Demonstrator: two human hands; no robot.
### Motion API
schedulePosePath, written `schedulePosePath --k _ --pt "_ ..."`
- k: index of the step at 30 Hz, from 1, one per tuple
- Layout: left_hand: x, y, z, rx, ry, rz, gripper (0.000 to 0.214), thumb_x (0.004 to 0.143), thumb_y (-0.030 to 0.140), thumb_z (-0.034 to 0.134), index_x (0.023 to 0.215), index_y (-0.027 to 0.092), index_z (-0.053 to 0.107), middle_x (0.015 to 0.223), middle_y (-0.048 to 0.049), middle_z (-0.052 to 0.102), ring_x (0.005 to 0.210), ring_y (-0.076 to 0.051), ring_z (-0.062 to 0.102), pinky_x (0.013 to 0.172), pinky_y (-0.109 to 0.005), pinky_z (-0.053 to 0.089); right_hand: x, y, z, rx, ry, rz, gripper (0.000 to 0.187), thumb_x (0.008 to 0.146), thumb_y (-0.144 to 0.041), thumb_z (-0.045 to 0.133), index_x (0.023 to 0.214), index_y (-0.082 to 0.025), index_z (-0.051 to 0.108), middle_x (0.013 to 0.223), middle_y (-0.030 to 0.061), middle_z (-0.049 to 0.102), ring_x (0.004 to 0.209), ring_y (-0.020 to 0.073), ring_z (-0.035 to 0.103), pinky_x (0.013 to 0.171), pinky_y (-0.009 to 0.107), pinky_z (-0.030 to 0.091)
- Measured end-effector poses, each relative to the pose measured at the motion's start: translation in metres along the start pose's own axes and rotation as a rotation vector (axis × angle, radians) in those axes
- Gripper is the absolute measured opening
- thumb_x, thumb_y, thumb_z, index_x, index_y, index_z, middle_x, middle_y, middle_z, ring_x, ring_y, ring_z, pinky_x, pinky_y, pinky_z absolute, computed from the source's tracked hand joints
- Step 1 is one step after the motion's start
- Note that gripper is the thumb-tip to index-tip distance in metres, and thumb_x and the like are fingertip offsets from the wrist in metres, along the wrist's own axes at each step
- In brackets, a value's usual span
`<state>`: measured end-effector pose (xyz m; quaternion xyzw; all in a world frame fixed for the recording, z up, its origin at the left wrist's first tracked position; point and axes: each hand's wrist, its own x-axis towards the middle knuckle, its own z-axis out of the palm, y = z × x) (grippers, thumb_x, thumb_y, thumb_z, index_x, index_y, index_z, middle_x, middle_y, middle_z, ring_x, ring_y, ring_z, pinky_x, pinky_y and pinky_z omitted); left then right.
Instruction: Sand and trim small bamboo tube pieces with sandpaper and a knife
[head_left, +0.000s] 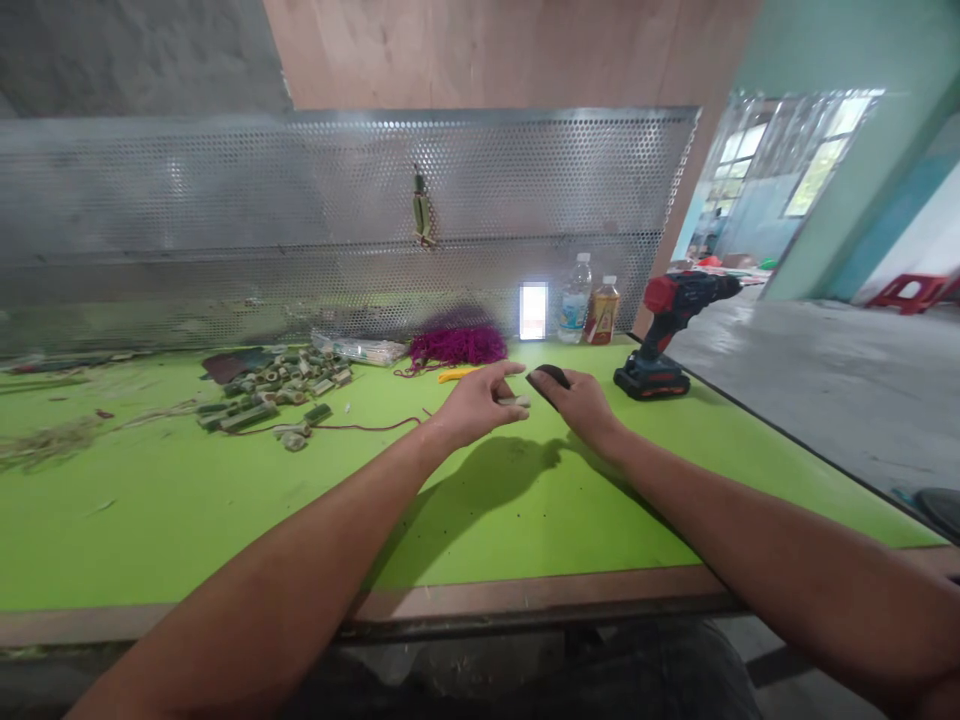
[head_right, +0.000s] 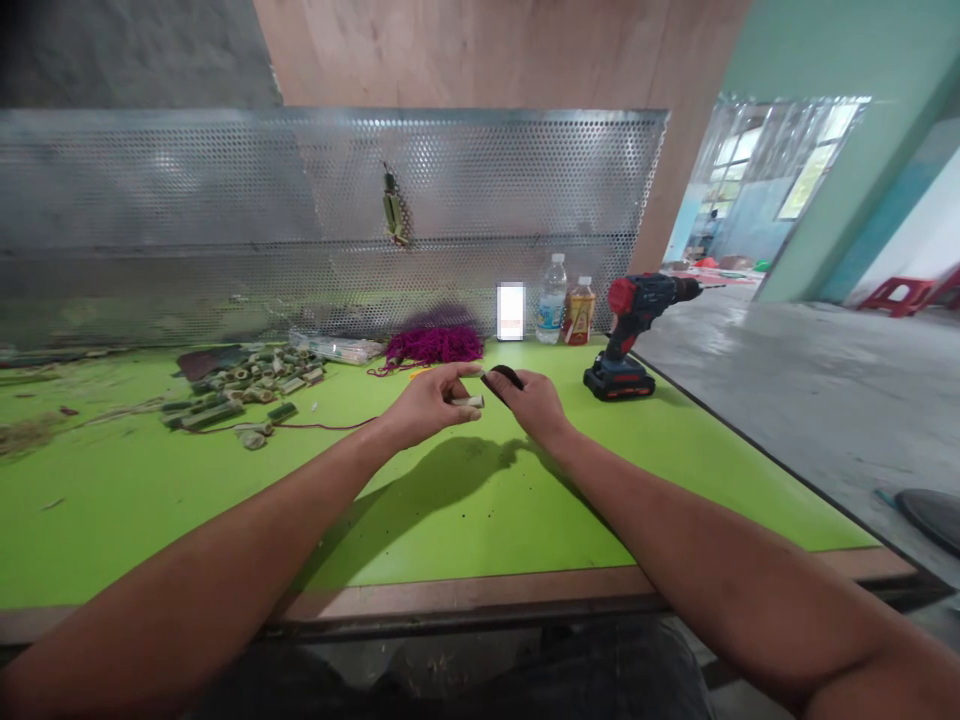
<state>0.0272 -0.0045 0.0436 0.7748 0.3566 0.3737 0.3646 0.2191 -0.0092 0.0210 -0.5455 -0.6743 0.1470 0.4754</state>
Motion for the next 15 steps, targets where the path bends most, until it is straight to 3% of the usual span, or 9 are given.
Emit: schedulePosePath --k 5,9,15 --pt "0.002 -0.004 -0.003 0.100 0.039 -0.058 0.067 0.068 0.030 0.077 0.130 0.013 0.058 0.065 0.0046 0.056 0.056 -0.009 0.048 0.053 -0.022 0.035 -0.008 -0.006 0.005 -0.155 -0.104 -0.141 0.054 0.084 -0.066 0.053 0.063 -0.017 0.059 0.057 -0.0001 0.048 0.057 0.0122 0.040 0.053 0.027 0.024" --pt "0.001 -0.003 -0.003 0.141 0.067 -0.015 0.056 0.069 0.029 0.074 0.122 0.015 0.063 0.061 0.0061 0.051 0.054 -0.008 0.046 0.052 -0.022 0.034 -0.004 -0.006 0.003 -0.303 -0.060 -0.170 0.055 0.084 -0.067 0.051 0.061 -0.017 0.057 0.057 0.0008 0.049 0.056 0.0122 0.038 0.054 0.028 0.022" --pt "-0.001 -0.003 -0.002 0.017 0.021 0.031 0.061 0.069 0.033 0.078 0.125 0.016 0.060 0.073 0.0003 0.062 0.066 -0.011 0.056 0.059 -0.024 0.043 0.006 0.002 -0.007 -0.166 0.003 0.000 0.059 0.083 -0.072 0.049 0.061 -0.018 0.056 0.054 -0.0010 0.045 0.054 0.0121 0.038 0.052 0.028 0.022"
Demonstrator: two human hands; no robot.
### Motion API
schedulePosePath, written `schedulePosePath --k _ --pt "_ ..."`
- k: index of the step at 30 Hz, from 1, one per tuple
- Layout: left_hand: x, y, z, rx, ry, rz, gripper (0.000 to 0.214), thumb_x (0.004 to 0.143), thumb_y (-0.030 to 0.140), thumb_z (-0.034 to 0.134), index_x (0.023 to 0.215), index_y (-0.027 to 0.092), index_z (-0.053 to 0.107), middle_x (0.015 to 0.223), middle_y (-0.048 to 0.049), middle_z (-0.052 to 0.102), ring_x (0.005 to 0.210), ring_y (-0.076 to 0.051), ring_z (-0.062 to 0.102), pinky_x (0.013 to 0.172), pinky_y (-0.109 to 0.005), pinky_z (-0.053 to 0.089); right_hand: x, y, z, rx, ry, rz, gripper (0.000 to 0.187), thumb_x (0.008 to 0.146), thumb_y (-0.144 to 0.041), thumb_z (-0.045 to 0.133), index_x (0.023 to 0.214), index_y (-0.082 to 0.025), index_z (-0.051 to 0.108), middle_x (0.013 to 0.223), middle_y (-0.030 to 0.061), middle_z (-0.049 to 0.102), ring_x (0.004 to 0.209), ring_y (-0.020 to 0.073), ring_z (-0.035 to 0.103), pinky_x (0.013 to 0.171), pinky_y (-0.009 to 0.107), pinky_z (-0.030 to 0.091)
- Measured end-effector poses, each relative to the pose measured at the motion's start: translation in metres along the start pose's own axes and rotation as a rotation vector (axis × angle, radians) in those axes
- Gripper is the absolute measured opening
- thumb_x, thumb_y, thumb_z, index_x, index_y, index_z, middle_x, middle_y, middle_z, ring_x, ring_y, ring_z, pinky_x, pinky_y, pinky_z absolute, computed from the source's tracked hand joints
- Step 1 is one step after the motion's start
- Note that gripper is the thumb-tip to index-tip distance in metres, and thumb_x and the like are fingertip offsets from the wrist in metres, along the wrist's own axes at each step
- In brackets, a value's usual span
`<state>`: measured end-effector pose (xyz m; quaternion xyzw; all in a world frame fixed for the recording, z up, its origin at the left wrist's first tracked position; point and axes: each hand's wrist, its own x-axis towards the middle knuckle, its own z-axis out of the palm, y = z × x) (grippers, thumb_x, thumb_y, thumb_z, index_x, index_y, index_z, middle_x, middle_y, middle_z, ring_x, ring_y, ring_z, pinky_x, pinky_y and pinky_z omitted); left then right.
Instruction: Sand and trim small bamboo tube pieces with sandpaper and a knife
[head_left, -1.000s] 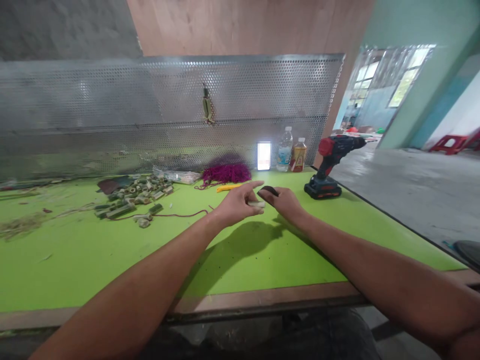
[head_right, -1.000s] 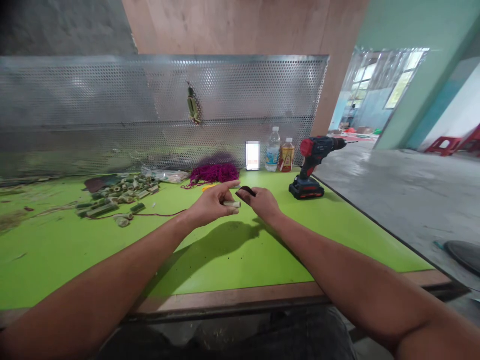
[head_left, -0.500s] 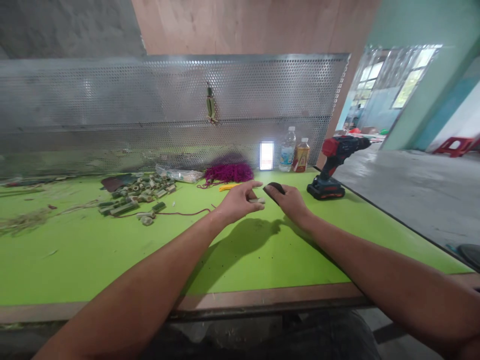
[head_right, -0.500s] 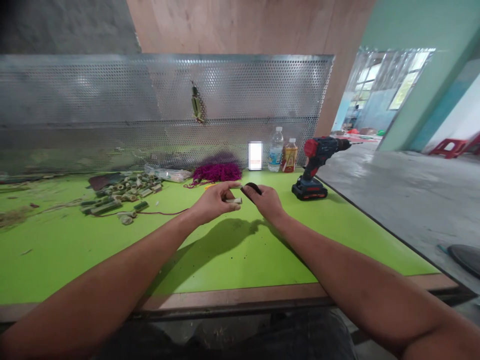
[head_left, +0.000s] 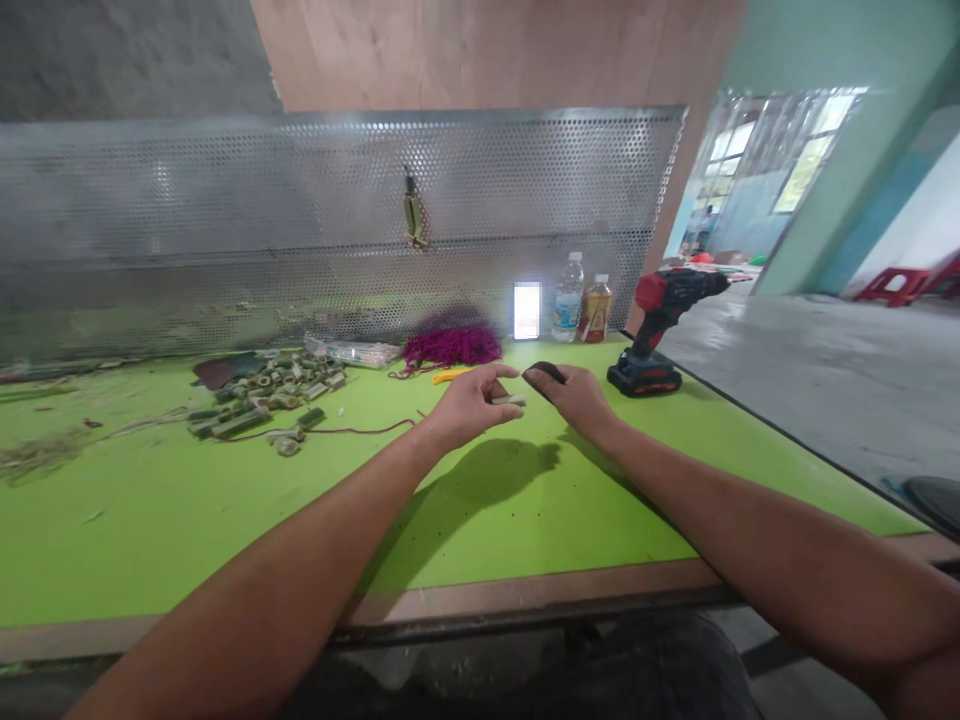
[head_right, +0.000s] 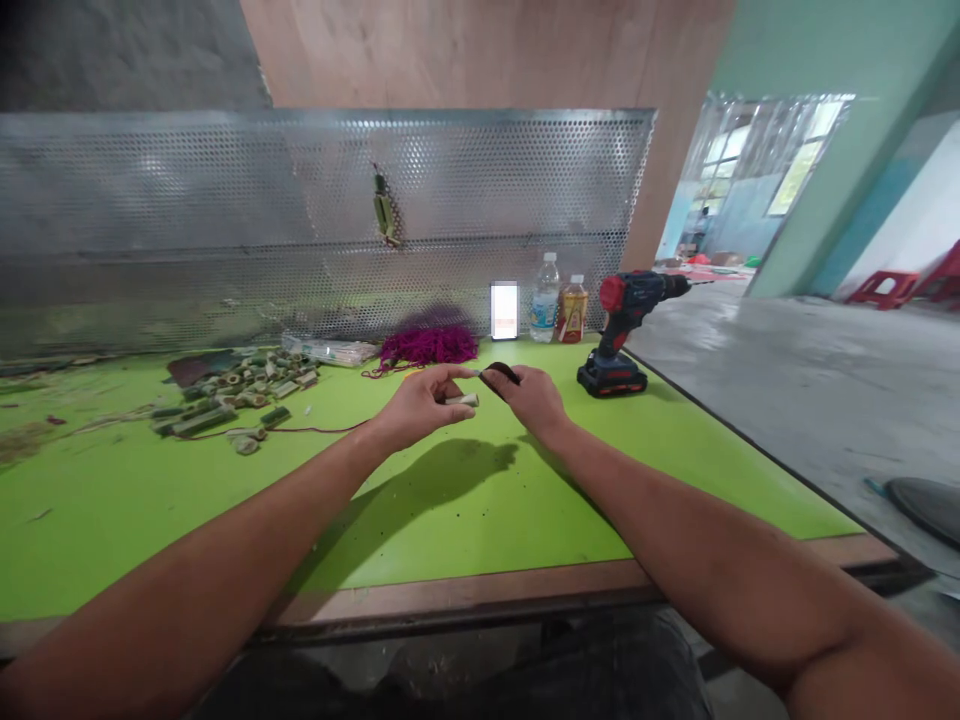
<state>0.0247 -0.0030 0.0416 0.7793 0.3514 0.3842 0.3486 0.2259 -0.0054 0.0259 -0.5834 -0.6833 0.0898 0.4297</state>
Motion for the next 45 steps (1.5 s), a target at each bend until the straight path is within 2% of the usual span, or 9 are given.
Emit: schedulePosePath --k 5,10,15,20,23,27,33,39,45 --pt "0.004 -0.011 0.001 0.002 -0.035 -0.060 0.050 0.070 0.034 0.077 0.116 0.015 0.066 0.070 -0.0004 0.064 0.059 -0.011 0.056 0.056 -0.025 0.046 -0.008 -0.005 0.006 0.060 -0.089 -0.131 0.056 0.084 -0.069 0.051 0.066 -0.016 0.061 0.058 -0.0003 0.048 0.056 0.0121 0.041 0.053 0.027 0.025" --pt "0.006 -0.010 0.003 -0.017 -0.100 -0.066 0.028 0.074 0.027 0.073 0.100 0.015 0.073 0.069 -0.0001 0.064 0.058 -0.010 0.057 0.058 -0.026 0.048 -0.010 -0.008 0.005 -0.007 -0.060 -0.162 0.057 0.085 -0.069 0.048 0.065 -0.017 0.060 0.057 0.0009 0.050 0.057 0.0128 0.042 0.053 0.026 0.025" --pt "0.004 -0.001 0.000 -0.192 -0.007 -0.172 0.027 0.074 0.021 0.074 0.099 0.012 0.072 0.072 -0.0021 0.067 0.058 -0.009 0.059 0.061 -0.027 0.051 -0.006 -0.007 -0.001 -0.037 -0.021 -0.200 0.057 0.086 -0.069 0.048 0.063 -0.017 0.057 0.057 0.0005 0.049 0.055 0.0117 0.039 0.052 0.027 0.023" --pt "0.004 -0.003 -0.004 -0.320 0.005 -0.209 0.029 0.075 0.023 0.075 0.100 0.010 0.067 0.074 -0.0019 0.066 0.058 -0.008 0.060 0.063 -0.026 0.051 -0.004 -0.004 -0.002 -0.017 0.035 -0.124 0.057 0.085 -0.070 0.050 0.062 -0.017 0.055 0.055 -0.0011 0.045 0.054 0.0113 0.039 0.052 0.026 0.023" --pt "0.004 -0.009 -0.002 -0.246 -0.040 -0.196 0.029 0.076 0.026 0.075 0.100 0.011 0.067 0.073 -0.0019 0.066 0.061 -0.010 0.061 0.064 -0.028 0.052 -0.007 -0.005 0.002 0.045 0.013 -0.138 0.057 0.086 -0.069 0.048 0.065 -0.017 0.058 0.057 -0.0006 0.048 0.055 0.0115 0.041 0.052 0.026 0.025" --pt "0.005 -0.010 0.003 -0.135 -0.085 -0.171 0.025 0.077 0.027 0.072 0.098 0.013 0.069 0.072 -0.0015 0.065 0.062 -0.010 0.060 0.062 -0.026 0.049 -0.008 -0.007 0.006 -0.052 -0.028 -0.155 0.057 0.086 -0.069 0.048 0.063 -0.017 0.059 0.056 0.0002 0.049 0.055 0.0121 0.041 0.052 0.027 0.023" --pt "0.005 -0.005 -0.002 -0.269 0.008 -0.212 0.023 0.077 0.023 0.070 0.097 0.012 0.066 0.075 -0.0013 0.064 0.056 -0.007 0.054 0.058 -0.023 0.044 -0.006 -0.005 -0.001 -0.162 0.060 -0.178 0.057 0.085 -0.070 0.048 0.060 -0.018 0.053 0.055 0.0003 0.047 0.054 0.0119 0.037 0.053 0.027 0.022" --pt "0.005 -0.012 0.001 -0.175 -0.089 -0.157 0.025 0.078 0.029 0.070 0.098 0.014 0.066 0.074 -0.0005 0.062 0.061 -0.008 0.055 0.058 -0.023 0.042 -0.010 -0.006 0.004 -0.057 -0.001 -0.191 0.057 0.087 -0.069 0.047 0.064 -0.018 0.056 0.056 0.0000 0.048 0.055 0.0120 0.041 0.054 0.027 0.024" --pt "0.005 -0.013 -0.006 -0.358 -0.072 -0.082 0.021 0.084 0.031 0.065 0.097 0.015 0.061 0.081 -0.0012 0.062 0.061 -0.006 0.051 0.061 -0.023 0.042 -0.007 -0.002 0.002 -0.092 -0.007 -0.174 0.055 0.086 -0.067 0.050 0.061 -0.018 0.053 0.055 -0.0013 0.044 0.054 0.0113 0.038 0.052 0.027 0.021"
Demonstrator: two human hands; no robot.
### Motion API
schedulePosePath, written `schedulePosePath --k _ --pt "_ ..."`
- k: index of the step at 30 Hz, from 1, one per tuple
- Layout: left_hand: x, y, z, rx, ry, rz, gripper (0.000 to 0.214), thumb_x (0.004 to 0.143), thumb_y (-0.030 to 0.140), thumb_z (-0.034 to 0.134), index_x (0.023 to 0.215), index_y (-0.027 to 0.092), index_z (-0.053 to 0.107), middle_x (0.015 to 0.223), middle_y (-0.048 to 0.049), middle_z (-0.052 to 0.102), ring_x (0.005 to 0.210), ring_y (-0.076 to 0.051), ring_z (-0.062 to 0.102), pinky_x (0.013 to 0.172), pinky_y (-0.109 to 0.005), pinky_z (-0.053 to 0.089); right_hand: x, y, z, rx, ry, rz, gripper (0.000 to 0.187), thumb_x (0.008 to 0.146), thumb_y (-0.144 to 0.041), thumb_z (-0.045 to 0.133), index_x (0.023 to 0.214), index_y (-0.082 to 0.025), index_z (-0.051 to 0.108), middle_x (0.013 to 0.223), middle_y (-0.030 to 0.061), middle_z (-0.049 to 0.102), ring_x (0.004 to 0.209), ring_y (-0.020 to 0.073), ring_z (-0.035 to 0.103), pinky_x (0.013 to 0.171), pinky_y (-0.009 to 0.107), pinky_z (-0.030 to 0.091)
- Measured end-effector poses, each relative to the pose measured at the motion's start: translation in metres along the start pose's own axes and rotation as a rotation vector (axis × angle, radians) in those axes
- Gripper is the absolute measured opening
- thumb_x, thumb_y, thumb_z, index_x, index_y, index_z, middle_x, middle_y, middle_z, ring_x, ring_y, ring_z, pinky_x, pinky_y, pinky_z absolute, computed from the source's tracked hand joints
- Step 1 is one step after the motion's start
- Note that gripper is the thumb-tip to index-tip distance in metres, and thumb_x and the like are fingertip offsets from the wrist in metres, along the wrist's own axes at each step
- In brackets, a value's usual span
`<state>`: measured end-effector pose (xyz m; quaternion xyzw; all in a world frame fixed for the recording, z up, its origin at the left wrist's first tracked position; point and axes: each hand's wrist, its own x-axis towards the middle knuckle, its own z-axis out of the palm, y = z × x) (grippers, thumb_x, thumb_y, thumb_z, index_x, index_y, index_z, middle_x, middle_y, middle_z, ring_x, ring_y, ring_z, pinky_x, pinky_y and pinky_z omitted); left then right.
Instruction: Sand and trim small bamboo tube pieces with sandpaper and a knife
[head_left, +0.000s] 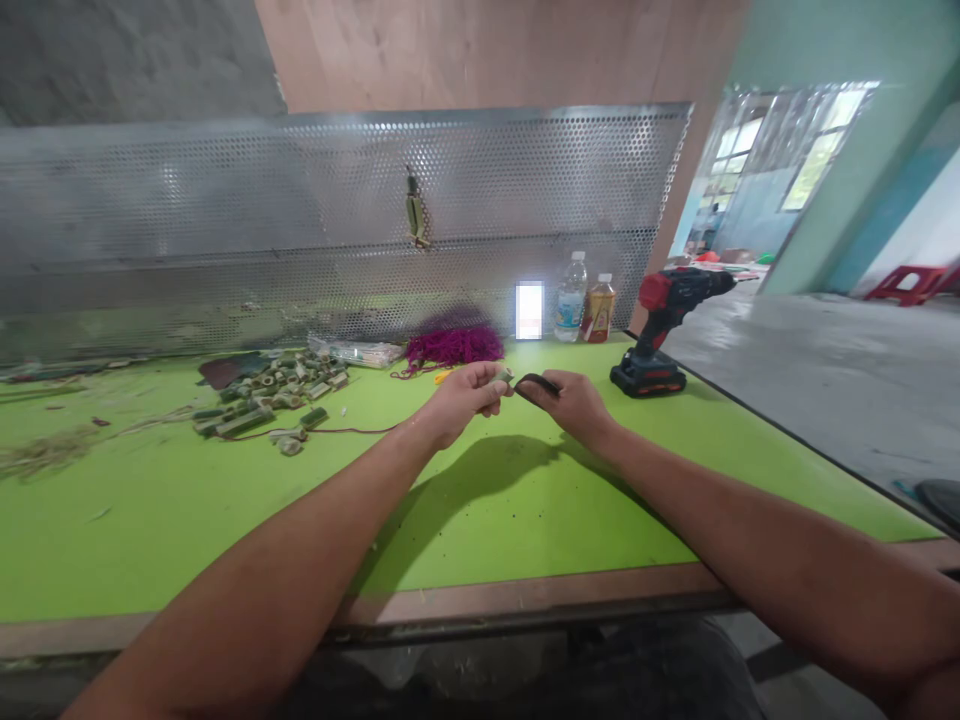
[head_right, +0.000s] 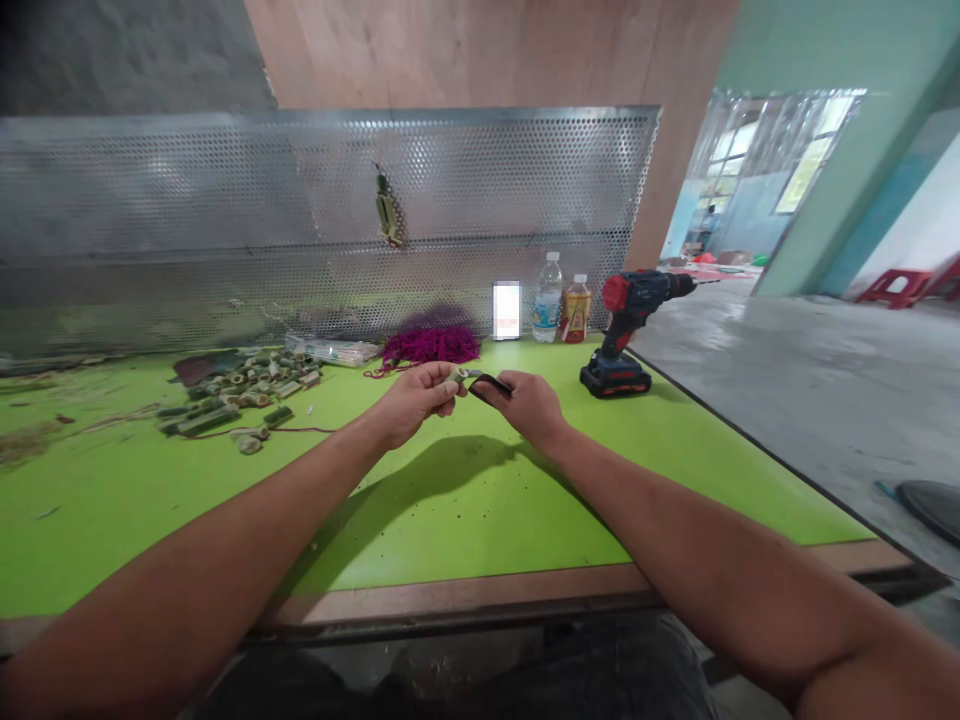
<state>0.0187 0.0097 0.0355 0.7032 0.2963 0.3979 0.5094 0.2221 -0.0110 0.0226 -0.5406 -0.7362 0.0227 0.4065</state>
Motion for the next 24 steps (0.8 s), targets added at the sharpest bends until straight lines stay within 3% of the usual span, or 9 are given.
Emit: schedulePosePath --k 4,9,16,21,24 --pt "-0.0015 0.0024 -0.0022 0.045 -0.041 -0.016 0.021 0.086 0.033 0.062 0.098 0.016 0.060 0.093 -0.0041 0.064 0.063 -0.007 0.050 0.062 -0.023 0.042 -0.0006 -0.0004 -0.0020 0.129 0.050 -0.005 0.054 0.088 -0.065 0.049 0.062 -0.018 0.052 0.056 -0.0022 0.042 0.054 0.0107 0.037 0.052 0.027 0.023" --pt "-0.0016 -0.0021 0.0015 0.131 -0.020 -0.038 0.022 0.086 0.033 0.061 0.100 0.016 0.060 0.080 -0.0003 0.056 0.065 -0.009 0.048 0.064 -0.025 0.042 -0.0043 -0.0025 0.0028 0.221 0.065 -0.093 0.051 0.089 -0.061 0.051 0.062 -0.018 0.052 0.057 -0.0029 0.041 0.055 0.0104 0.036 0.053 0.026 0.025" --pt "-0.0042 -0.0016 0.0053 0.037 -0.164 0.040 0.026 0.087 0.039 0.061 0.099 0.016 0.061 0.074 0.0011 0.051 0.065 -0.009 0.046 0.064 -0.024 0.039 0.0007 0.0021 0.0013 0.231 0.065 -0.048 0.050 0.088 -0.061 0.052 0.062 -0.018 0.052 0.058 -0.0026 0.042 0.057 0.0110 0.038 0.054 0.026 0.027" --pt "-0.0024 -0.0018 0.0042 0.021 -0.089 0.012 0.029 0.089 0.043 0.057 0.095 0.015 0.062 0.082 -0.0034 0.060 0.066 -0.009 0.051 0.063 -0.024 0.041 0.0013 -0.0001 -0.0017 0.294 0.154 0.025 0.051 0.087 -0.061 0.054 0.059 -0.018 0.049 0.056 -0.0036 0.037 0.055 0.0104 0.034 0.052 0.026 0.025" --pt "-0.0018 -0.0022 0.0049 0.105 -0.080 0.004 0.026 0.091 0.039 0.055 0.096 0.014 0.062 0.081 -0.0036 0.062 0.066 -0.009 0.053 0.062 -0.024 0.041 -0.0033 -0.0061 0.0001 0.333 0.077 -0.038 0.049 0.089 -0.058 0.053 0.063 -0.017 0.057 0.057 -0.0023 0.044 0.056 0.0107 0.038 0.053 0.025 0.027"
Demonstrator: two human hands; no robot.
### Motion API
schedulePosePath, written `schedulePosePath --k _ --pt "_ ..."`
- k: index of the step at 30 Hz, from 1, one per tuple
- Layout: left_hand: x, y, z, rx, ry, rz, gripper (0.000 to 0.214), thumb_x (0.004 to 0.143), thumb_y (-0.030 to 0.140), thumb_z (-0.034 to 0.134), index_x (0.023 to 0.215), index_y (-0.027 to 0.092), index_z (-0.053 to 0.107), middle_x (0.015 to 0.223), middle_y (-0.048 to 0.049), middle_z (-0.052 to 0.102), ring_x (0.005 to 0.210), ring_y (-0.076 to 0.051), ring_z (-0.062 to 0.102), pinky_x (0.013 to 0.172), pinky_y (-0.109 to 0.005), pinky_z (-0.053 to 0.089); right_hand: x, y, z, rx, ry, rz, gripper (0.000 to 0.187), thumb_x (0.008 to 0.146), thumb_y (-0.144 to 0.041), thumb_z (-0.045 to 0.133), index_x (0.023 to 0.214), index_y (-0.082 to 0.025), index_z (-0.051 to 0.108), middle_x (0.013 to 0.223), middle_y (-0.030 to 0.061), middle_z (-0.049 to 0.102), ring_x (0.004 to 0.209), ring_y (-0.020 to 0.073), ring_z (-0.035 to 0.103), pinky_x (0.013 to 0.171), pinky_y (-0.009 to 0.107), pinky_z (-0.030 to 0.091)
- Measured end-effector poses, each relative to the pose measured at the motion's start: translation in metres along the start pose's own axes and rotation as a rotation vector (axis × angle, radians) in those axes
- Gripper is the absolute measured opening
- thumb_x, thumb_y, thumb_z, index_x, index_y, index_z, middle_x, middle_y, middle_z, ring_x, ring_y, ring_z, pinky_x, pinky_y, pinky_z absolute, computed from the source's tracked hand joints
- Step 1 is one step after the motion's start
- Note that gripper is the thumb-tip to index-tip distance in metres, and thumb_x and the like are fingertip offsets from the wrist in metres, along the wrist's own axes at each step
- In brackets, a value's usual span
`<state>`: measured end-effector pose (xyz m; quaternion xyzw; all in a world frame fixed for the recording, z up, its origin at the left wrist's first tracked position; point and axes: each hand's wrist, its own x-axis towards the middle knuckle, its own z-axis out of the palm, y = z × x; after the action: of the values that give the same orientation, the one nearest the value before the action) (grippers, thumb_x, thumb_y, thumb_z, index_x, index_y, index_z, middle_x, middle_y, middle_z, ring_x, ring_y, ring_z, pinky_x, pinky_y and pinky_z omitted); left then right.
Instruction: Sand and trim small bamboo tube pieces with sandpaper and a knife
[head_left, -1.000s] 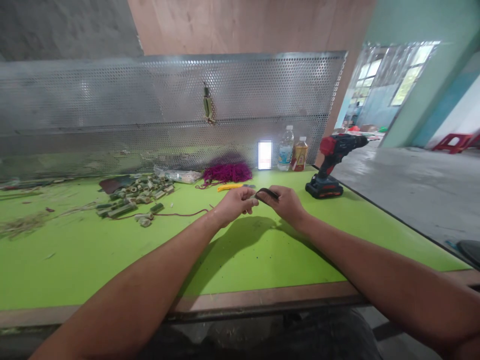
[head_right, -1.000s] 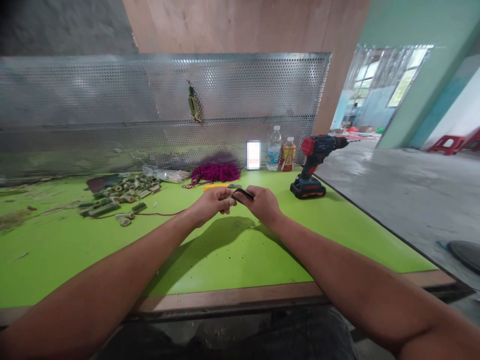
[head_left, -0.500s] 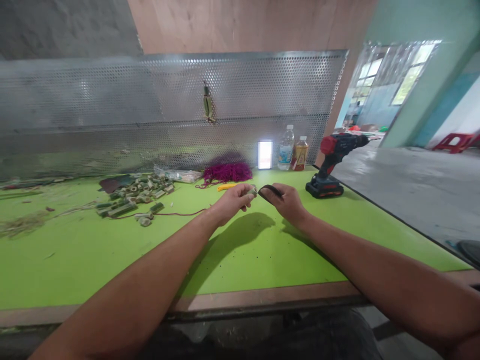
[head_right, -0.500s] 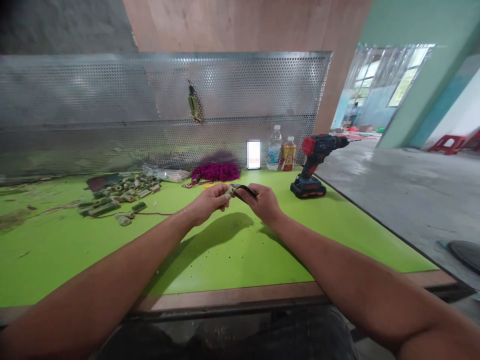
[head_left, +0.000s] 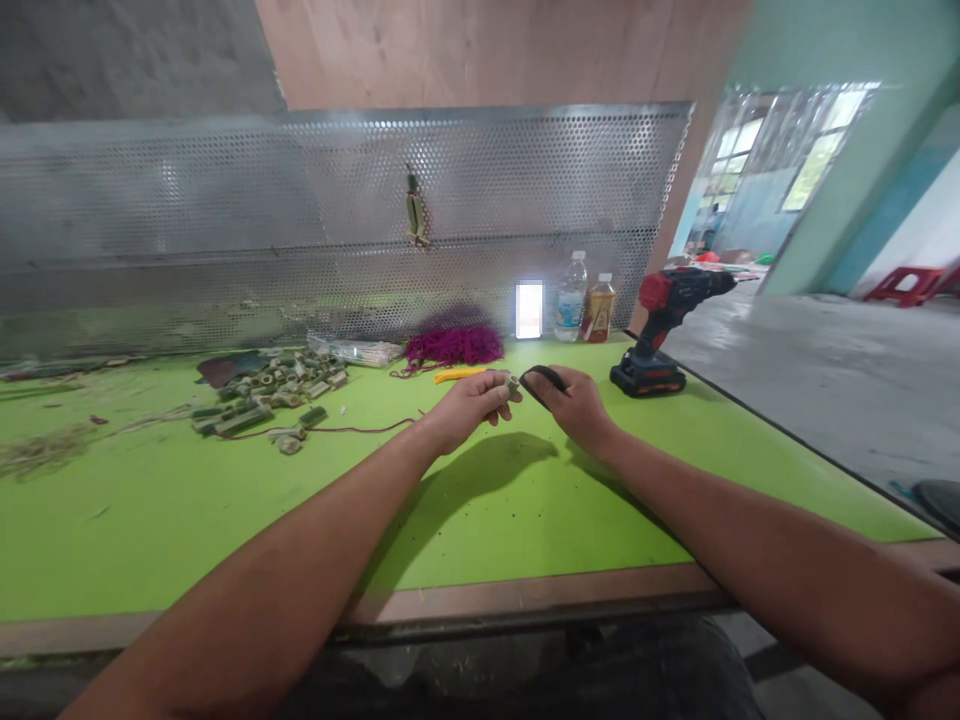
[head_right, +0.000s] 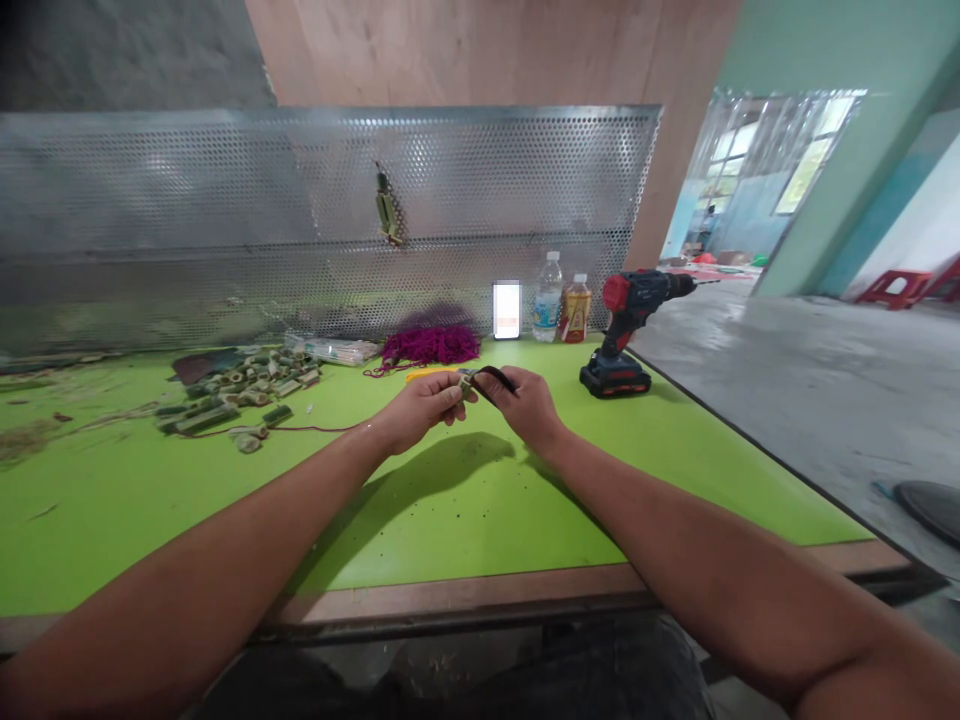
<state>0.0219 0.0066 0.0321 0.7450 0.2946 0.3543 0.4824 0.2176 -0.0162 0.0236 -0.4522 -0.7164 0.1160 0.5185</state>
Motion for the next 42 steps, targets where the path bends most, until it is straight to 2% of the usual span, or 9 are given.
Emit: schedulePosePath --k 4,9,12,17,24,28,31,35,42 --pt "-0.0011 0.0021 0.0011 0.065 -0.031 0.042 0.020 0.090 0.032 0.054 0.096 0.014 0.061 0.081 -0.0033 0.062 0.069 -0.010 0.056 0.064 -0.024 0.043 -0.0024 -0.0014 0.0021 -0.039 -0.103 -0.005 0.047 0.090 -0.057 0.052 0.072 -0.016 0.067 0.062 0.0005 0.056 0.059 0.0117 0.046 0.056 0.025 0.031" --pt "-0.0022 0.0029 -0.0009 0.035 -0.090 0.093 0.018 0.088 0.028 0.057 0.101 0.015 0.061 0.093 -0.0058 0.065 0.079 -0.013 0.062 0.069 -0.027 0.047 0.0025 0.0016 -0.0028 -0.028 0.025 0.063 0.050 0.087 -0.059 0.055 0.060 -0.017 0.053 0.056 -0.0034 0.040 0.056 0.0105 0.036 0.053 0.026 0.026" --pt "-0.0011 -0.0008 -0.0015 0.009 -0.042 0.097 0.019 0.085 0.026 0.061 0.101 0.016 0.060 0.096 -0.0058 0.064 0.084 -0.015 0.063 0.072 -0.029 0.047 0.0017 -0.0005 -0.0036 0.042 0.049 0.053 0.049 0.087 -0.058 0.056 0.059 -0.018 0.048 0.057 -0.0040 0.037 0.056 0.0101 0.033 0.052 0.026 0.025" --pt "0.0010 -0.0053 0.0004 0.153 0.063 0.078 0.020 0.078 0.027 0.069 0.093 0.017 0.059 0.082 0.0005 0.057 0.073 -0.011 0.052 0.066 -0.025 0.042 -0.0018 0.0001 0.0013 -0.022 -0.070 -0.028 0.048 0.088 -0.058 0.055 0.062 -0.017 0.053 0.058 -0.0029 0.042 0.057 0.0104 0.037 0.053 0.026 0.025" --pt "0.0019 -0.0012 0.0015 0.239 0.222 0.144 0.020 0.072 0.025 0.072 0.085 0.016 0.059 0.082 -0.0008 0.060 0.074 -0.012 0.054 0.066 -0.025 0.042 0.0014 0.0018 -0.0012 -0.049 0.040 0.093 0.053 0.086 -0.063 0.055 0.058 -0.019 0.045 0.056 -0.0036 0.037 0.055 0.0102 0.034 0.051 0.026 0.023" --pt "0.0012 0.0021 0.0027 0.304 0.288 0.106 0.021 0.066 0.021 0.075 0.075 0.016 0.058 0.073 0.0015 0.057 0.066 -0.010 0.050 0.061 -0.023 0.040 -0.0017 -0.0022 0.0026 -0.060 -0.051 0.060 0.052 0.086 -0.063 0.055 0.061 -0.017 0.052 0.057 -0.0026 0.041 0.055 0.0105 0.036 0.051 0.026 0.024" --pt "0.0013 0.0021 0.0043 0.208 0.288 0.092 0.025 0.064 0.024 0.078 0.074 0.015 0.057 0.073 0.0013 0.059 0.066 -0.010 0.052 0.061 -0.024 0.042 -0.0008 -0.0016 0.0034 -0.104 -0.063 0.072 0.052 0.085 -0.064 0.054 0.062 -0.017 0.055 0.057 -0.0021 0.042 0.055 0.0107 0.037 0.051 0.026 0.024" --pt "0.0032 -0.0023 0.0047 0.077 0.248 0.116 0.030 0.062 0.028 0.080 0.077 0.014 0.058 0.085 -0.0033 0.065 0.076 -0.013 0.060 0.069 -0.028 0.048 0.0012 -0.0013 -0.0003 -0.065 0.028 0.136 0.054 0.084 -0.065 0.054 0.058 -0.018 0.048 0.055 -0.0033 0.036 0.054 0.0102 0.033 0.049 0.026 0.021" --pt "0.0017 0.0006 0.0029 0.236 0.321 0.096 0.027 0.063 0.026 0.079 0.075 0.015 0.058 0.071 0.0013 0.059 0.063 -0.010 0.051 0.057 -0.023 0.040 -0.0009 -0.0021 0.0025 -0.139 -0.057 0.047 0.054 0.086 -0.065 0.053 0.062 -0.017 0.054 0.056 -0.0016 0.043 0.055 0.0112 0.038 0.050 0.027 0.023"
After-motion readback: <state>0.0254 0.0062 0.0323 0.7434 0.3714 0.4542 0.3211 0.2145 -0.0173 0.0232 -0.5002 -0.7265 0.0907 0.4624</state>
